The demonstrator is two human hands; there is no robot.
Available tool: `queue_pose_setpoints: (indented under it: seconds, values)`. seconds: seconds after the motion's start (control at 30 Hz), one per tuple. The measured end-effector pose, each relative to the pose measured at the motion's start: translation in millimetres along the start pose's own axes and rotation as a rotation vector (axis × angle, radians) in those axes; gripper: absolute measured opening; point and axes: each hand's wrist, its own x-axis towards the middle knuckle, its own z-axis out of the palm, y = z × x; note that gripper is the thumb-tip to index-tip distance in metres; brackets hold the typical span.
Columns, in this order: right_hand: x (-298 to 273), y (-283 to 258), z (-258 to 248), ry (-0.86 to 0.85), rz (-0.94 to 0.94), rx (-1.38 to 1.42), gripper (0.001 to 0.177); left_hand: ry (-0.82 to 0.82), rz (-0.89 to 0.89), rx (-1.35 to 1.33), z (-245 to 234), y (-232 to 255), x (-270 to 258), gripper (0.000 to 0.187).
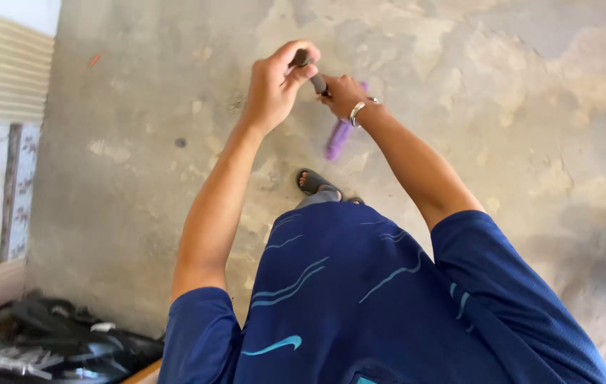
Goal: Assemble a broom by attaching the handle to the brush head.
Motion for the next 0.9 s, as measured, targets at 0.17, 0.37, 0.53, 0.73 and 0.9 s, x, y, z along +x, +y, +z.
queue_pose_setpoints:
  seconds: [0.17, 0.37, 0.53, 0.73, 0.9]
  values:
    - [-64.9, 66.5, 9.8, -0.044, 0.117, -0.058, 0.019, -0.065, -0.238, -0.273, 57.6, -33.3, -43.4, 0.015]
    - [-139.7, 172.3, 63.6, 0.003, 0.292, -0.175, 0.021, -0.157, -0.308, -0.191, 146.1, -77.6, -101.2, 0.017]
    - [-176.7, 215.8, 111.9, 0.034, 0.426, -0.157, 0.021, -0.230, -0.268, -0.169, 180.5, -86.0, -138.0, 0.020]
    - [-127.9, 156.9, 129.1, 0.180, 0.413, -0.083, 0.026, -0.236, -0.363, -0.165, 108.5, -83.3, -112.2, 0.023]
    - [-12.7, 64.9, 173.2, 0.225, 0.348, -0.025, 0.025, -0.193, -0.293, -0.085, -27.9, -101.3, -77.8, 0.019]
